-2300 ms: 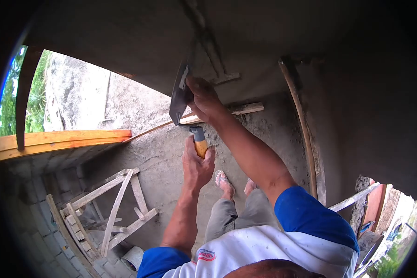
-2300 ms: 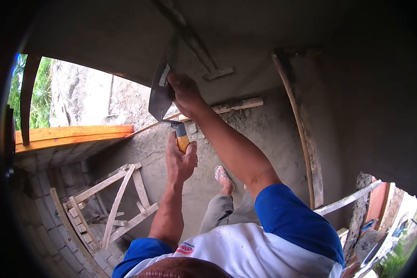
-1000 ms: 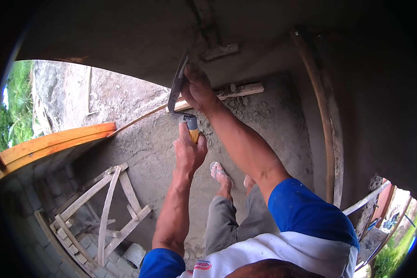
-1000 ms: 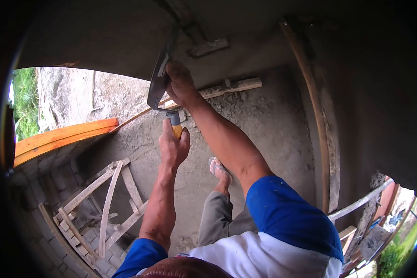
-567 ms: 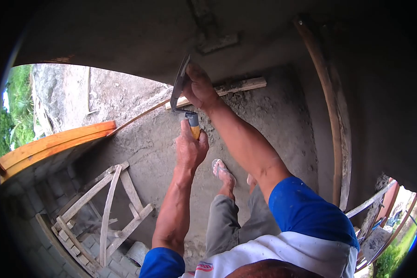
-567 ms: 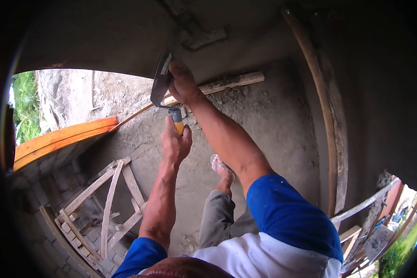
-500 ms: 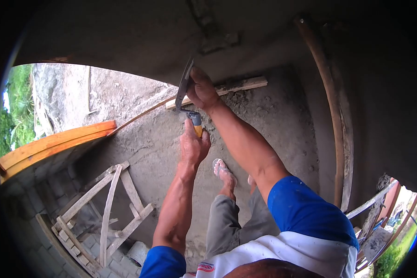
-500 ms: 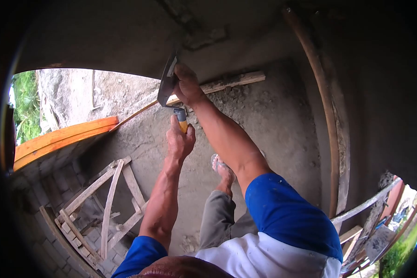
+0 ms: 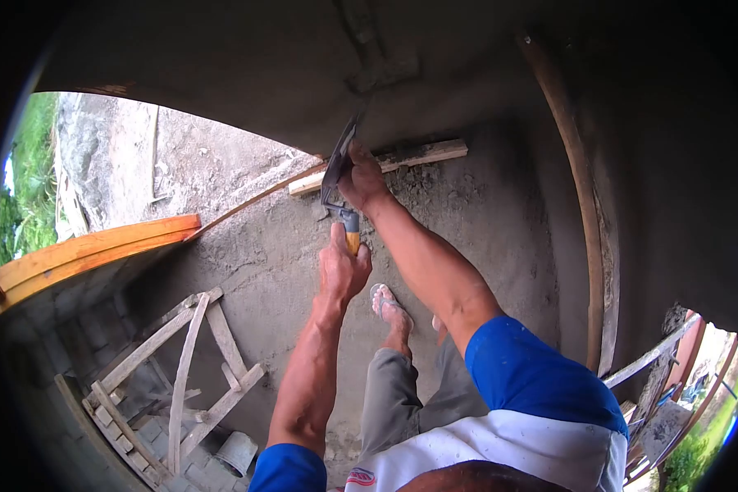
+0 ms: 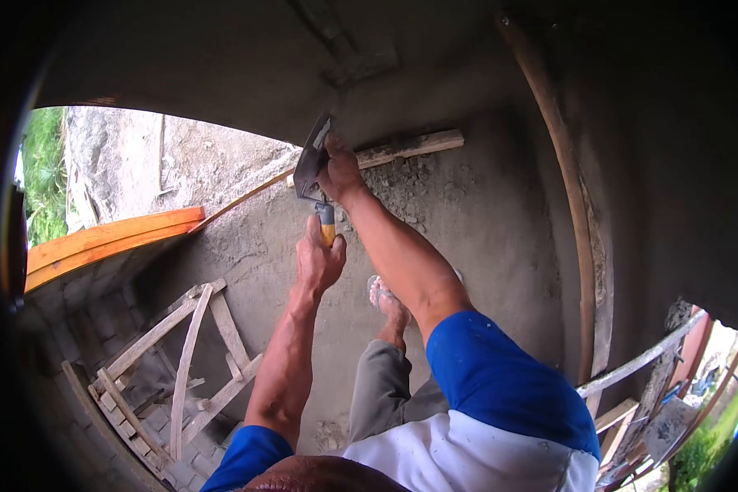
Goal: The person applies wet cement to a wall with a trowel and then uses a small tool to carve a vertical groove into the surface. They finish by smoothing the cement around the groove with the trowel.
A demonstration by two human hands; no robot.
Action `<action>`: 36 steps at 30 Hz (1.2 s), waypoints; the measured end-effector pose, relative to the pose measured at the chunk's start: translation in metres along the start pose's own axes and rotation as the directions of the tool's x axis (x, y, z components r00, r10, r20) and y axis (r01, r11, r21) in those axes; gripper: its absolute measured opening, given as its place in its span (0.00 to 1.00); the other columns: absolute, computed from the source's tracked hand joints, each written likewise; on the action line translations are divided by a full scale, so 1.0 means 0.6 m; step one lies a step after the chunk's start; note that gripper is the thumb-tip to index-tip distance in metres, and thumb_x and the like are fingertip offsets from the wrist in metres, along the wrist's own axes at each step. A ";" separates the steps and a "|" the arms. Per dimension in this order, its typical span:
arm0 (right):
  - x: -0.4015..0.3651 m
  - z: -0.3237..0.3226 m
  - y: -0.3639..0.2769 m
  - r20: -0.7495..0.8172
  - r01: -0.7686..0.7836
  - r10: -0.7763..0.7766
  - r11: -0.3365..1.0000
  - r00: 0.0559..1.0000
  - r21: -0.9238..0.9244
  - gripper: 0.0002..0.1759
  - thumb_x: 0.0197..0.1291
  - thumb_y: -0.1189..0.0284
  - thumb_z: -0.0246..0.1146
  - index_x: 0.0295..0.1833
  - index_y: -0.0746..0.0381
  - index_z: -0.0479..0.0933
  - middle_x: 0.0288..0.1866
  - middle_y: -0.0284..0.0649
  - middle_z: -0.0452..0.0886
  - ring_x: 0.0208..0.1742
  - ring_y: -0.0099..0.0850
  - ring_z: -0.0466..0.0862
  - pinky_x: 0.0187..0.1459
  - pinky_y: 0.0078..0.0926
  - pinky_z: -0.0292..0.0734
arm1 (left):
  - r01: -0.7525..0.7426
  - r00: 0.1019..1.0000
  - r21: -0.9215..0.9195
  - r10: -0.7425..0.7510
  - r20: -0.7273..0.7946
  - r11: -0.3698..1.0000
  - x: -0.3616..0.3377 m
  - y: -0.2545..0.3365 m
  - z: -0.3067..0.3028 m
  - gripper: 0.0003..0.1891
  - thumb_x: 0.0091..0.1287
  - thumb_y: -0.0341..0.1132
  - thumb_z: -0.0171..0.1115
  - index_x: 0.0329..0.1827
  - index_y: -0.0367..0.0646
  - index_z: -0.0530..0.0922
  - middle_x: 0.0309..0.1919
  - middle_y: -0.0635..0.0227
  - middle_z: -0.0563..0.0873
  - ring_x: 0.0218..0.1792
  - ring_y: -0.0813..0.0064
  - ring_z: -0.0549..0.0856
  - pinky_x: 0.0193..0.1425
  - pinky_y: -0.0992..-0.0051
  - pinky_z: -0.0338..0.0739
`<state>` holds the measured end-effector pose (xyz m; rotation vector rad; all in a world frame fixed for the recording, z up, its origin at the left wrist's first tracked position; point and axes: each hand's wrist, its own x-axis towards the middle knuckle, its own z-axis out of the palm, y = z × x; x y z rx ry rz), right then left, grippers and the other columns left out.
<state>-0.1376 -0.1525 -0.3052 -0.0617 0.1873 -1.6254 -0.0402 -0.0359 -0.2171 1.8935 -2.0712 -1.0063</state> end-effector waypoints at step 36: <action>-0.006 0.025 -0.005 -0.215 0.018 0.012 0.991 0.976 0.133 0.19 0.68 0.59 0.55 0.57 0.60 0.71 0.51 0.37 0.79 0.55 0.30 0.78 0.54 0.29 0.74 | -0.098 0.995 0.070 0.096 0.029 0.993 0.000 0.031 -0.045 0.15 0.58 0.28 0.58 0.45 0.37 0.64 0.24 0.35 0.79 0.31 0.34 0.80 0.33 0.47 0.73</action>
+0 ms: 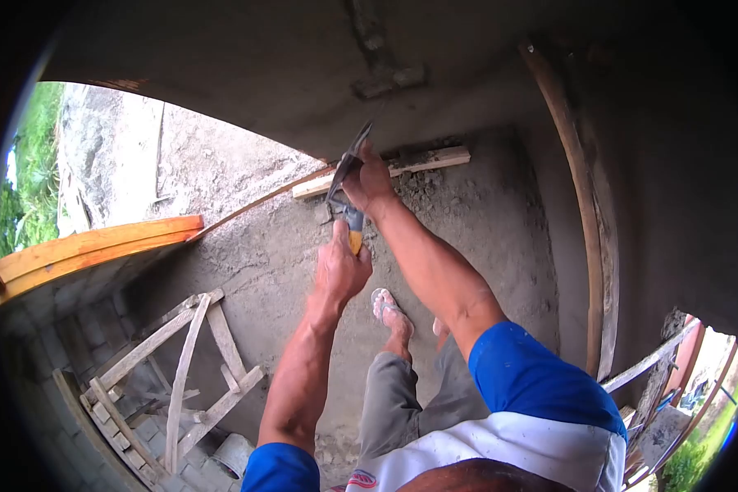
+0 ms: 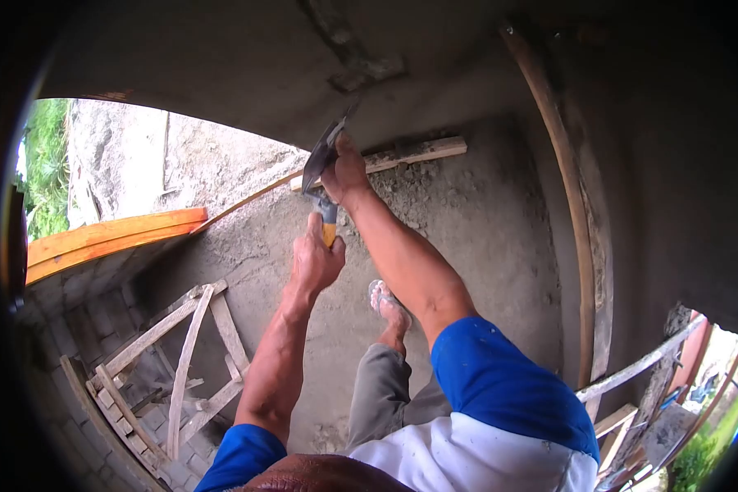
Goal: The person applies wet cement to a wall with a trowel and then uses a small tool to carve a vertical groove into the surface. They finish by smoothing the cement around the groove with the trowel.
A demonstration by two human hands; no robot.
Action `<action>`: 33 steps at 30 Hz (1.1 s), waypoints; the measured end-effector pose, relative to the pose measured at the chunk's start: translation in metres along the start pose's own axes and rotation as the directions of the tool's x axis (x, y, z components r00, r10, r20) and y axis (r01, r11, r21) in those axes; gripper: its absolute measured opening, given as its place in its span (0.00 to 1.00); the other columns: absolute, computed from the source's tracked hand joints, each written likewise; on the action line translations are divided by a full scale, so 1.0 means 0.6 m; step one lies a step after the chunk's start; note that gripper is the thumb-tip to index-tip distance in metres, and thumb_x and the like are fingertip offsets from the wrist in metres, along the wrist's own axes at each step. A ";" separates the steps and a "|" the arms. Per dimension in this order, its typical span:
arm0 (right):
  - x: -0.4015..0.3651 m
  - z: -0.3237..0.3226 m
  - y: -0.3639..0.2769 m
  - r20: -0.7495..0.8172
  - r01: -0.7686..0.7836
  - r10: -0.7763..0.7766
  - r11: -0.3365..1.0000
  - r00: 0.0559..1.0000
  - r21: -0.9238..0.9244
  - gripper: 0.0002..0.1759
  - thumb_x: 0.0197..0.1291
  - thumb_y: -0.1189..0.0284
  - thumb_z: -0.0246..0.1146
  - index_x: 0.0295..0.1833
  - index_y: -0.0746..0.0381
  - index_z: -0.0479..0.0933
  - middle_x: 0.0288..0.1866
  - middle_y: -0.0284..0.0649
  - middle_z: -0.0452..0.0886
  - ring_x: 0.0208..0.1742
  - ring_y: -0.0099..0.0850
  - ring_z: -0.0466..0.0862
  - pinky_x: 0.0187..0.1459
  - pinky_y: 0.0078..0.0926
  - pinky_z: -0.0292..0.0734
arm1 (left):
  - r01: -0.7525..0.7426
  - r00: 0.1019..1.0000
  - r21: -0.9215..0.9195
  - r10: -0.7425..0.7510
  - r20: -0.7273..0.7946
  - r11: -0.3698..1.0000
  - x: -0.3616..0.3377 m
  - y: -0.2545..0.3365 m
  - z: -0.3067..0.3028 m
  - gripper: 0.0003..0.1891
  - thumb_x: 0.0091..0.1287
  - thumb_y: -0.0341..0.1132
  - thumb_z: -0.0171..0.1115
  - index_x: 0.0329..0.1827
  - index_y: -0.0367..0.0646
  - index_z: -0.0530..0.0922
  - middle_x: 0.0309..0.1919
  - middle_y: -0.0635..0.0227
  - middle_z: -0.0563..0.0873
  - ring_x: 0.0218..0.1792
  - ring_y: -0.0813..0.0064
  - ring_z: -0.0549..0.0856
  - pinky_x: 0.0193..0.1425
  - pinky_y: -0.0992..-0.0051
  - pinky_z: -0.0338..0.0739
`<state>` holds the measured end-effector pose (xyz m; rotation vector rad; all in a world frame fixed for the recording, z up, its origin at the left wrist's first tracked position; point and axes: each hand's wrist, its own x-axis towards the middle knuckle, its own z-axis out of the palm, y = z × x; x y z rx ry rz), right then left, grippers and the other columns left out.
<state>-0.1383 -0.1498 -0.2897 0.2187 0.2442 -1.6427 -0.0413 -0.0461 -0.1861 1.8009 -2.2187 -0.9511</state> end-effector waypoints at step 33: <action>-0.533 0.543 -0.132 0.569 0.434 -0.058 -0.585 0.821 -0.685 0.31 0.60 0.64 0.60 0.63 0.71 0.62 0.56 0.64 0.72 0.58 0.60 0.73 0.57 0.48 0.70 | -0.143 0.955 -0.311 0.048 -0.293 0.940 -0.350 0.232 -0.293 0.15 0.67 0.42 0.59 0.43 0.39 0.70 0.22 0.44 0.80 0.26 0.40 0.81 0.28 0.52 0.72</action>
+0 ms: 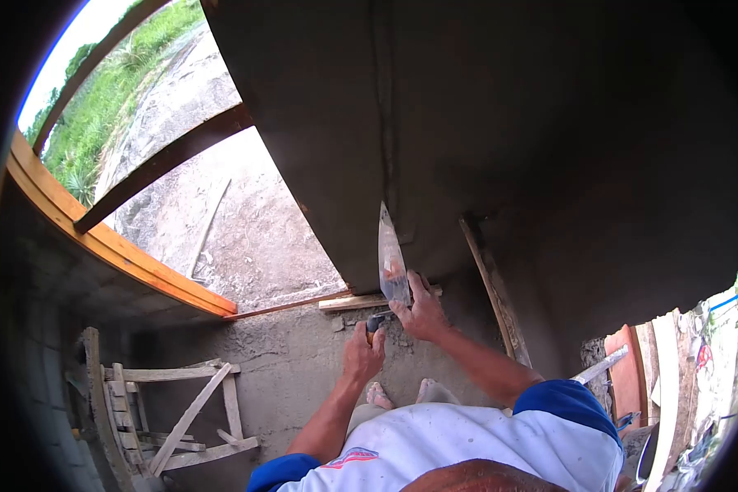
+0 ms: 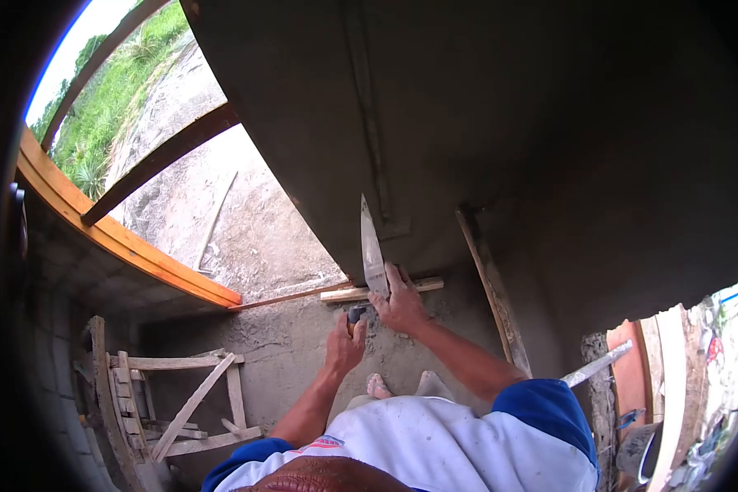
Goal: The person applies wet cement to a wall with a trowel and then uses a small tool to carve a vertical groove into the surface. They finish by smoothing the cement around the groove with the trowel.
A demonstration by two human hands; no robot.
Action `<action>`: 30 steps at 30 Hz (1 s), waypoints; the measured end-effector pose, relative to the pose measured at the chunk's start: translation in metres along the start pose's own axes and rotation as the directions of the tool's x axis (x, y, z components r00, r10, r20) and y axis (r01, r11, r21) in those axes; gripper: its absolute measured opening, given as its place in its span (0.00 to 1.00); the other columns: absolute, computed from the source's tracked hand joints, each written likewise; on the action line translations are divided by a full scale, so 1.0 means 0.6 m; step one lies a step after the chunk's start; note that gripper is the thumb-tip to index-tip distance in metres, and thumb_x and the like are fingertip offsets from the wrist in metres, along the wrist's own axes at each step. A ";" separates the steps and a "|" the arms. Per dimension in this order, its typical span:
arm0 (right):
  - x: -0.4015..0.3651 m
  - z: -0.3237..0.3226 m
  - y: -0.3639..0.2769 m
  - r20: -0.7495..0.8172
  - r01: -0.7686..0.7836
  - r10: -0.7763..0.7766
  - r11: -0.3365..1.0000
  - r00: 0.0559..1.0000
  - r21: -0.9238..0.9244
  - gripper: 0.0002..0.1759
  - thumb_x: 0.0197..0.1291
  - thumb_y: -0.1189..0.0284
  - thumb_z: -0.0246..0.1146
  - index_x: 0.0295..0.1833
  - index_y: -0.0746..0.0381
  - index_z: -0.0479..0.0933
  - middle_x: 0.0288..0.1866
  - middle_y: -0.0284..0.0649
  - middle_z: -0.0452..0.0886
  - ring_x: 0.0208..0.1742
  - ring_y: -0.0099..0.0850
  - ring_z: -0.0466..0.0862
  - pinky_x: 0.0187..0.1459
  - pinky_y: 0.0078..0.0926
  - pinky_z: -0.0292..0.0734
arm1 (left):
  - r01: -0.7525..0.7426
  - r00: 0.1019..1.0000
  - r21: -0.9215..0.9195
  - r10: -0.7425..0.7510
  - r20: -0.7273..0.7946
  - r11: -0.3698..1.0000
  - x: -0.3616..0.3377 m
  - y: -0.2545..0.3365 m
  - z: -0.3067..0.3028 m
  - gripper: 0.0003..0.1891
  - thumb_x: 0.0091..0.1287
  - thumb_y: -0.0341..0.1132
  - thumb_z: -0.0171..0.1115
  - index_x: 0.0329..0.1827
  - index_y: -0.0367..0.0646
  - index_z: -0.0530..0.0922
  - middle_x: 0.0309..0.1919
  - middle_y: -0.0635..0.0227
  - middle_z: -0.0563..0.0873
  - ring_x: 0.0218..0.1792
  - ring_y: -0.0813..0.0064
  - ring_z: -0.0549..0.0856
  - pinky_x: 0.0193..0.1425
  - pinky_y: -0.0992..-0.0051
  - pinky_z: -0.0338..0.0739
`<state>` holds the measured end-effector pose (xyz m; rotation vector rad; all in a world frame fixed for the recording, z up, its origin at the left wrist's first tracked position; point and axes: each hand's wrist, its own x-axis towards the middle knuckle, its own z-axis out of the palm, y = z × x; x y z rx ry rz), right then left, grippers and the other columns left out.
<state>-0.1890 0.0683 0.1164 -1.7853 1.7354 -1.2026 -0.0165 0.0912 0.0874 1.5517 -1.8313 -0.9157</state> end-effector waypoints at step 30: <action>0.412 -0.269 -0.199 -0.361 0.326 -0.445 0.881 0.820 -0.344 0.25 0.60 0.72 0.50 0.64 0.65 0.68 0.43 0.64 0.79 0.46 0.59 0.79 0.48 0.48 0.78 | -0.199 0.978 -0.394 0.210 -0.014 0.897 0.252 0.425 -0.124 0.21 0.75 0.46 0.42 0.39 0.32 0.70 0.16 0.61 0.78 0.14 0.69 0.80 0.19 0.68 0.74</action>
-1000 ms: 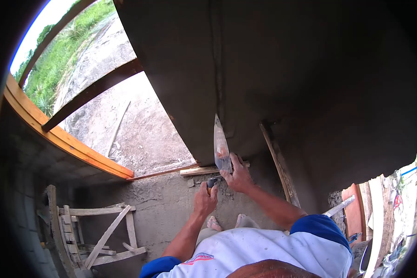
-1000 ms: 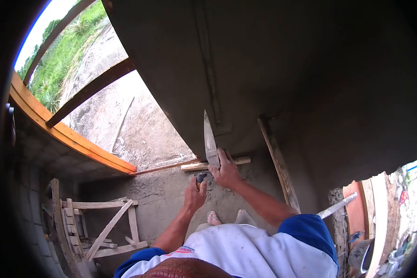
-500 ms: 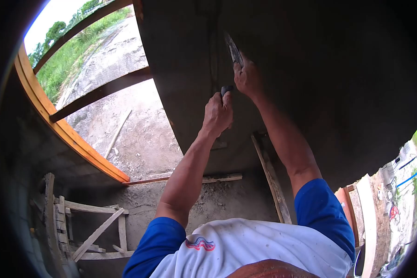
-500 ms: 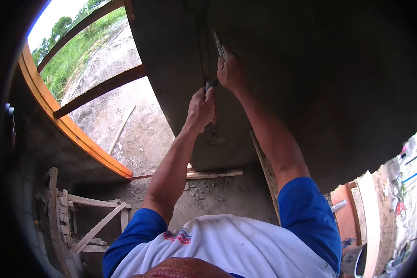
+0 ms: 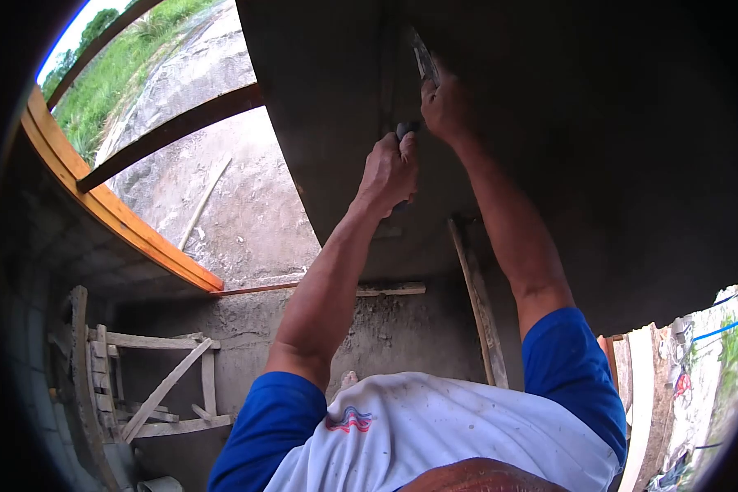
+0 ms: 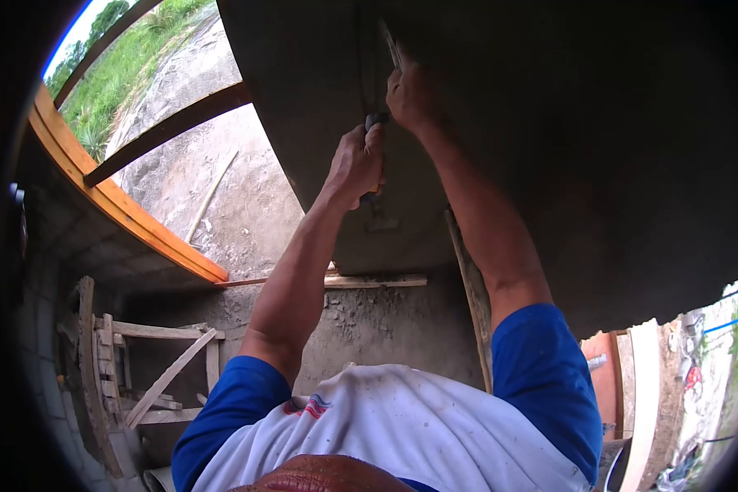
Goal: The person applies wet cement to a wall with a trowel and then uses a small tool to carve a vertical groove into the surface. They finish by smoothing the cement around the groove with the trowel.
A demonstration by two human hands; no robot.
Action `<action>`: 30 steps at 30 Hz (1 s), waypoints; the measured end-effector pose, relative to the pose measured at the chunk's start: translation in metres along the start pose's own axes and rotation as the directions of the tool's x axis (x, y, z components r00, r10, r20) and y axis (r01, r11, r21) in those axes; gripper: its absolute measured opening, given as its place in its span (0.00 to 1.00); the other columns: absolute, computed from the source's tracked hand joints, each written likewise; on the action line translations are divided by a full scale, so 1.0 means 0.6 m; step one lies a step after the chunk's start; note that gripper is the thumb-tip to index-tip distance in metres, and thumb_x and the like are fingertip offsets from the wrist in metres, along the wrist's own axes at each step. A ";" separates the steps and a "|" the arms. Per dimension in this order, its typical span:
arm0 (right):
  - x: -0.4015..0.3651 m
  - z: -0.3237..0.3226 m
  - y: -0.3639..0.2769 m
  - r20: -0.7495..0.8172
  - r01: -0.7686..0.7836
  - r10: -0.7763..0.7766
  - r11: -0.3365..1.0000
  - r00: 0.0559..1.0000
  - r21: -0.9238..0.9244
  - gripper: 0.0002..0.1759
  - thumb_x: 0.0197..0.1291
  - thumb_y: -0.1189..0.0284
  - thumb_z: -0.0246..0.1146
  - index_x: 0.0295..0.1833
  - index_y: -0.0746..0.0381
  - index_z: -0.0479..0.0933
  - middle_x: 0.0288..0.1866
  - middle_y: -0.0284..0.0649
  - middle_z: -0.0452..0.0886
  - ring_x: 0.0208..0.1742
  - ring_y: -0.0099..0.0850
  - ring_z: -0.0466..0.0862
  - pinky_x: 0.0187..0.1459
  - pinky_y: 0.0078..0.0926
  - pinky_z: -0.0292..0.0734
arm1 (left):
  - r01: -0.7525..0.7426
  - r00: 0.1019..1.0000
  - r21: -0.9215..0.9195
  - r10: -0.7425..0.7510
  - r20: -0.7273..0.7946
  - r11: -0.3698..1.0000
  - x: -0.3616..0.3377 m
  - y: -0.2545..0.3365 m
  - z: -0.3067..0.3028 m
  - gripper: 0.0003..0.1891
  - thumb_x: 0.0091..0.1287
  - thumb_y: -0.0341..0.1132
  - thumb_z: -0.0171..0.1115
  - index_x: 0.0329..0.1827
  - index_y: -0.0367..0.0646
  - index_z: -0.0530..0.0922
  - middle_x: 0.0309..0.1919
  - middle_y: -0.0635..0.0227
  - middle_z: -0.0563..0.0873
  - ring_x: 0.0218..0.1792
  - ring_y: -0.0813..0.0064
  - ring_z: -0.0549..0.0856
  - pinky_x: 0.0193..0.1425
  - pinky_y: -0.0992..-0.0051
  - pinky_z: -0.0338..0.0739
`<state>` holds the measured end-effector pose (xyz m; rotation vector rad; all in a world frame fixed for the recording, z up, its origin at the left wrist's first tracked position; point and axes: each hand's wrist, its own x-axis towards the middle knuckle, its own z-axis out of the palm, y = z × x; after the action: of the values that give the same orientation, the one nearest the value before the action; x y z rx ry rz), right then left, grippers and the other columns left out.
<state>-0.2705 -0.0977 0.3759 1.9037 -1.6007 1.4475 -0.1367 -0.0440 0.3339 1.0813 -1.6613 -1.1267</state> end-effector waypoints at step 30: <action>-0.207 0.079 0.062 0.100 -0.042 0.037 0.998 0.994 0.055 0.20 0.60 0.74 0.51 0.57 0.71 0.71 0.36 0.64 0.80 0.42 0.60 0.80 0.41 0.49 0.79 | 0.045 0.996 0.123 -0.036 -0.080 0.991 -0.064 -0.253 0.073 0.18 0.74 0.44 0.46 0.40 0.33 0.69 0.22 0.48 0.81 0.20 0.52 0.82 0.25 0.58 0.74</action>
<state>-0.2651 -0.0719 0.2404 2.0159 -1.6664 1.4504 -0.1371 -0.0314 0.1716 1.2277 -1.6727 -1.0041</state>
